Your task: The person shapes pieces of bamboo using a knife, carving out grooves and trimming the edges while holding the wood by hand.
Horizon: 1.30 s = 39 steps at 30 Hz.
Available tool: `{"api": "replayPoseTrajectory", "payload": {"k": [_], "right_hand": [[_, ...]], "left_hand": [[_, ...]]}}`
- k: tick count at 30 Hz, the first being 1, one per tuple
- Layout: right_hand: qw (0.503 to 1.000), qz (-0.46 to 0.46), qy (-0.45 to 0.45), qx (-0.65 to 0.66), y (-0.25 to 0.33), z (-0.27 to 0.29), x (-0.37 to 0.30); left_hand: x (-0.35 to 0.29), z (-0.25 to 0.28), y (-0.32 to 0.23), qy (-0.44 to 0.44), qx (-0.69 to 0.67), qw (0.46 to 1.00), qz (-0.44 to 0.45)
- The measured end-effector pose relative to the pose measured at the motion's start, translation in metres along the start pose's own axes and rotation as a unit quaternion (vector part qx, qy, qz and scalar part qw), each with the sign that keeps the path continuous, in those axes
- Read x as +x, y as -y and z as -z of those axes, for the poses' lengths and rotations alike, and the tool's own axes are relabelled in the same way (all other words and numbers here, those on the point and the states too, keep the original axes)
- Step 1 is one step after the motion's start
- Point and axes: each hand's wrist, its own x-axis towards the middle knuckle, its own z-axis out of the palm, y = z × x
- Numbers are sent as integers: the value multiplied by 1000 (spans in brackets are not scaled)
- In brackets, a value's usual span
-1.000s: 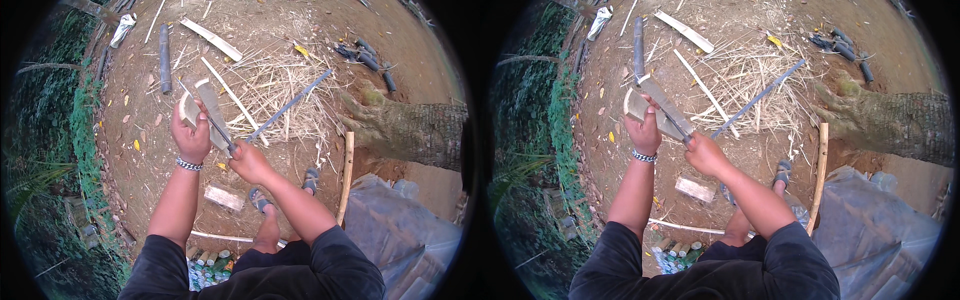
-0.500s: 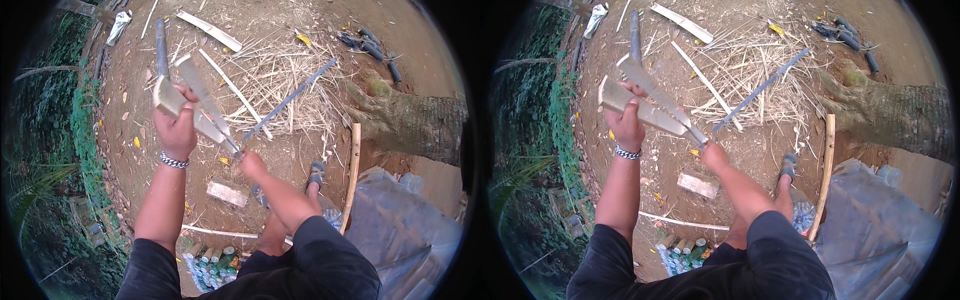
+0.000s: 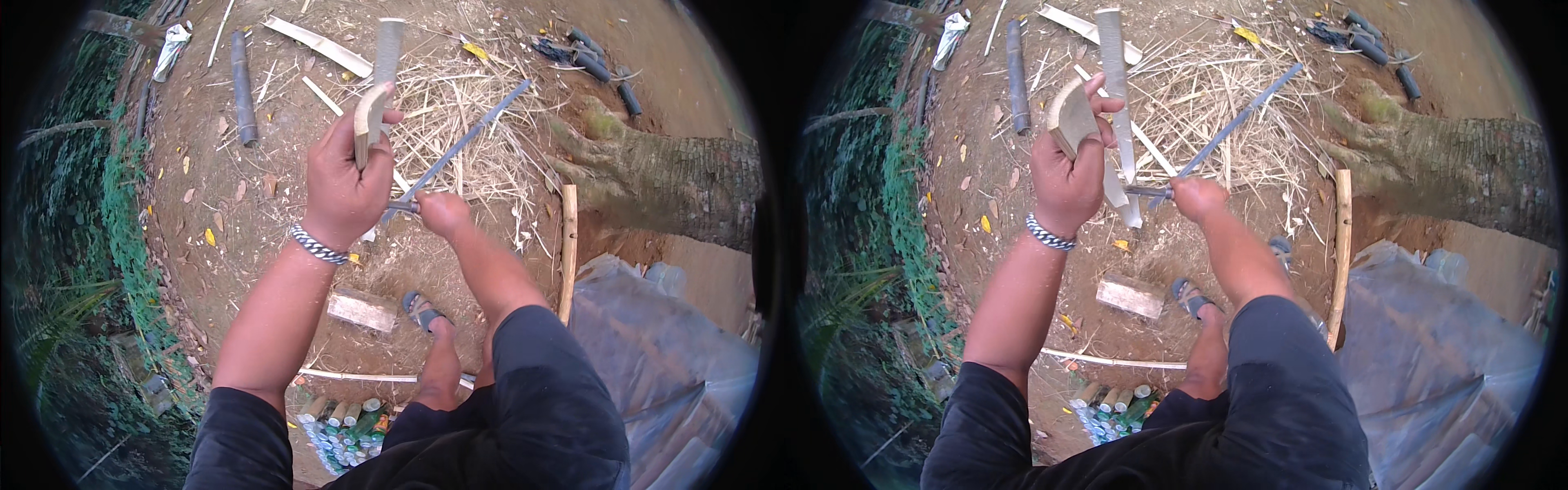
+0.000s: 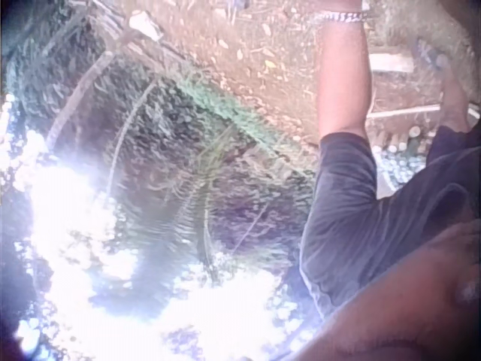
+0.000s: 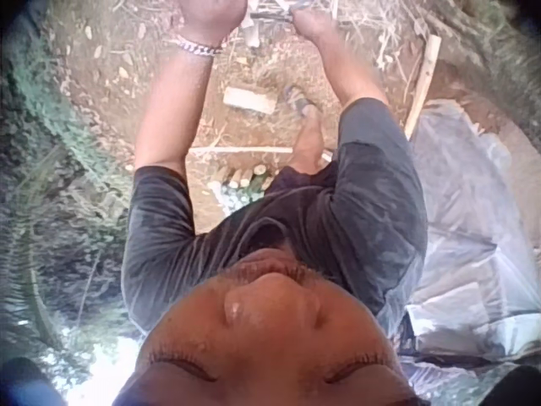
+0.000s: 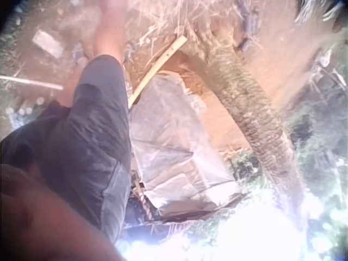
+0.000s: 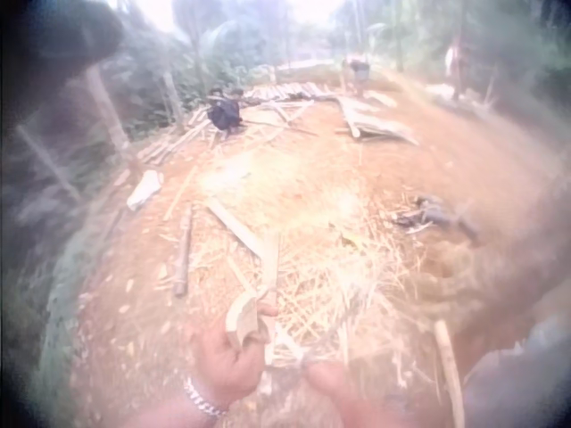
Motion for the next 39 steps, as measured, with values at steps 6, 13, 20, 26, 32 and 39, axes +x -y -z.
{"api": "replayPoseTrajectory", "payload": {"k": [6, 13, 20, 26, 32, 39], "right_hand": [[983, -44, 32, 176, 42, -34, -33], [942, -66, 70, 323, 67, -80, -50], [944, -60, 94, 312, 79, -66, -52], [948, -61, 71, 305, 75, -70, -54], [949, -71, 75, 297, 70, -72, -49], [956, -31, 61, 286, 62, -71, -43]], "left_hand": [[3, -4, 9, -144, -42, 989, -13], [-23, 16, 19, -249, -86, 965, 13], [-21, 28, 18, -252, -103, 962, 24], [-29, 25, 24, -237, -182, 954, 15], [-31, 30, 25, -220, -205, 953, 27], [-26, 33, 22, -226, -200, 952, 41]]}}
